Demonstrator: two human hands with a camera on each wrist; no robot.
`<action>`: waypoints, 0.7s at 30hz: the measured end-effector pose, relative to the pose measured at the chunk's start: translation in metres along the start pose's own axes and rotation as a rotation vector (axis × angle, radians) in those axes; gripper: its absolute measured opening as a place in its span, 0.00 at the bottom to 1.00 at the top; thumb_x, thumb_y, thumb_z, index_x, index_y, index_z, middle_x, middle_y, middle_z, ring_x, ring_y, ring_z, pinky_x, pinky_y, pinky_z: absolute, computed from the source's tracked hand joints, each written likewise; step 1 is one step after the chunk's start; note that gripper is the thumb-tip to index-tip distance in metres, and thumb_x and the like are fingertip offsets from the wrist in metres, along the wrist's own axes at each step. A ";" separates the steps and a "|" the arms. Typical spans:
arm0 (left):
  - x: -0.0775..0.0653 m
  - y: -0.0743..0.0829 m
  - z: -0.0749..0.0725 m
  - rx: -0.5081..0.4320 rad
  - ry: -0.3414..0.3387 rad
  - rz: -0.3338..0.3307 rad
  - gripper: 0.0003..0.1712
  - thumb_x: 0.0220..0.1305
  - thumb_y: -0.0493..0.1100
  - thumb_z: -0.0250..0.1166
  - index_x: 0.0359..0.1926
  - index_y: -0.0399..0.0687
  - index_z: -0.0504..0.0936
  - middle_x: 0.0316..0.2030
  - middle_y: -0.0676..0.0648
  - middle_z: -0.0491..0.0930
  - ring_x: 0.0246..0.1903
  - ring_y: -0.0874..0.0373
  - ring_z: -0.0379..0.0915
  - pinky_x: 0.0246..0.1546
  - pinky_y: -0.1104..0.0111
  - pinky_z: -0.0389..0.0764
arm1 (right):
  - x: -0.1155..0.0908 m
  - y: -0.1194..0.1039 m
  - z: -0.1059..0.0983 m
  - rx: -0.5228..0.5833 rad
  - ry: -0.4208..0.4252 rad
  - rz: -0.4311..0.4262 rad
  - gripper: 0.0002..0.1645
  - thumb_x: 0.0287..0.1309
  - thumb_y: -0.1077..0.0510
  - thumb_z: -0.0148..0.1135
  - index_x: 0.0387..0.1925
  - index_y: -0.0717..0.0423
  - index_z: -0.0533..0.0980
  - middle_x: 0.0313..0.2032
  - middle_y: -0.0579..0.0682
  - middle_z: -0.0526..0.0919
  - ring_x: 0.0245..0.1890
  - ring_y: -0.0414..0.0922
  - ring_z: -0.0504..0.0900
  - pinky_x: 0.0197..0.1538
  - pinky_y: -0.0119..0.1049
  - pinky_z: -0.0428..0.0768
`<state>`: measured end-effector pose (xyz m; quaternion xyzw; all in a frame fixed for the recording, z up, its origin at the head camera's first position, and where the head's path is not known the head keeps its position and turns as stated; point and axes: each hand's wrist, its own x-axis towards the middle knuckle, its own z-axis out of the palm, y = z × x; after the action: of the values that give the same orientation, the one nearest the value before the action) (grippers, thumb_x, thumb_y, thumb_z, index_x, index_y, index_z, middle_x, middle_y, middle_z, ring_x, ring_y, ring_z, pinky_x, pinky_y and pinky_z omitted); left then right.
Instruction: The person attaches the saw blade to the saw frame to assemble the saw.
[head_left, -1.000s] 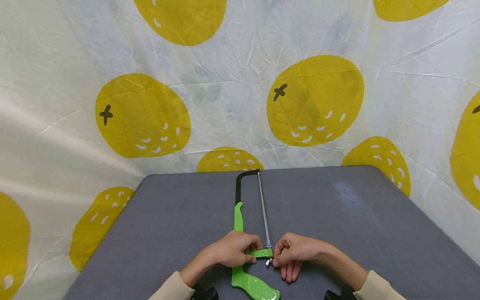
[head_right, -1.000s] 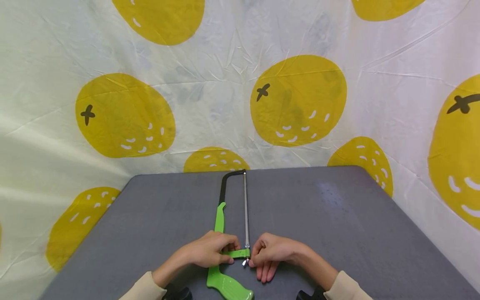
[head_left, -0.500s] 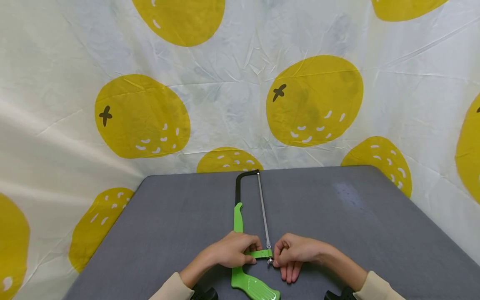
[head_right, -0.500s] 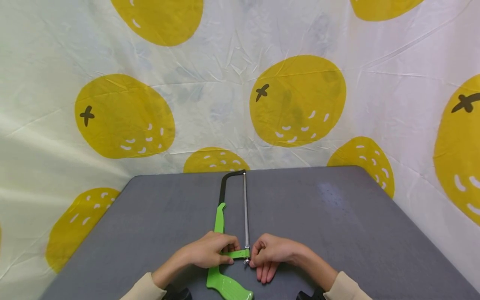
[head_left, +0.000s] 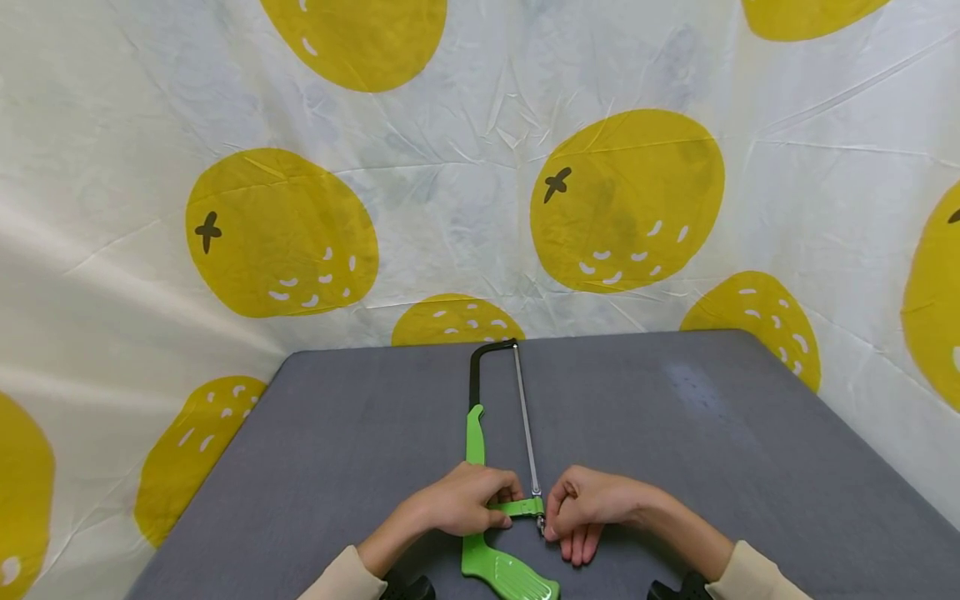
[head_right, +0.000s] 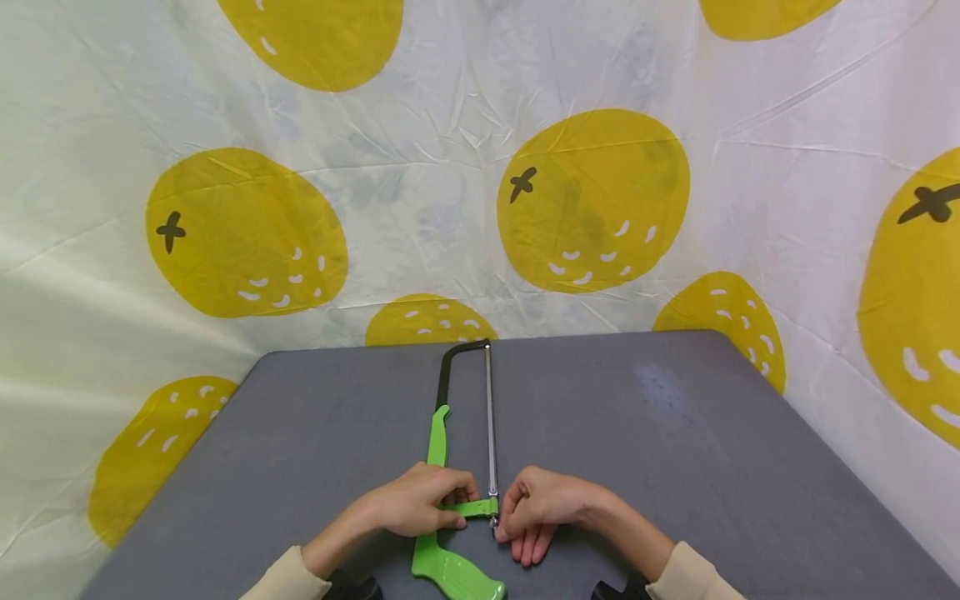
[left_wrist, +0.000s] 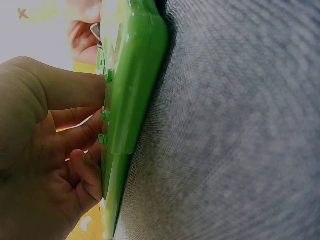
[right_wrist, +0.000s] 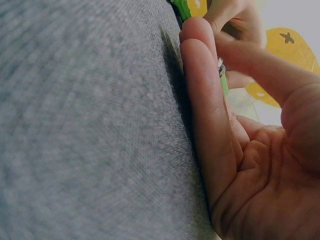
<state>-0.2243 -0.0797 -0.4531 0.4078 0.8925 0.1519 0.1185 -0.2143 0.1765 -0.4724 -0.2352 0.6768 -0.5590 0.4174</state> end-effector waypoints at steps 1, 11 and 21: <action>0.000 0.000 0.000 -0.002 0.001 0.001 0.10 0.64 0.48 0.73 0.45 0.62 0.83 0.32 0.65 0.81 0.32 0.76 0.72 0.40 0.78 0.72 | 0.000 -0.001 0.000 -0.004 0.002 0.002 0.08 0.63 0.61 0.66 0.36 0.64 0.83 0.21 0.45 0.87 0.19 0.34 0.85 0.24 0.29 0.83; 0.000 -0.001 -0.001 -0.015 -0.002 0.002 0.10 0.64 0.48 0.73 0.44 0.62 0.82 0.32 0.65 0.80 0.31 0.75 0.71 0.38 0.78 0.72 | 0.001 -0.002 0.003 -0.052 0.074 -0.004 0.23 0.66 0.52 0.67 0.34 0.74 0.83 0.18 0.45 0.86 0.17 0.36 0.85 0.20 0.29 0.81; 0.000 0.000 0.000 -0.010 -0.003 0.004 0.10 0.64 0.48 0.73 0.45 0.62 0.83 0.33 0.65 0.81 0.32 0.75 0.72 0.39 0.78 0.73 | 0.001 -0.003 0.001 -0.033 0.036 0.011 0.16 0.66 0.55 0.65 0.34 0.68 0.84 0.20 0.46 0.86 0.18 0.35 0.86 0.22 0.29 0.82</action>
<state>-0.2249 -0.0797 -0.4528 0.4093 0.8907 0.1561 0.1215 -0.2142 0.1747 -0.4701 -0.2285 0.6943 -0.5498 0.4043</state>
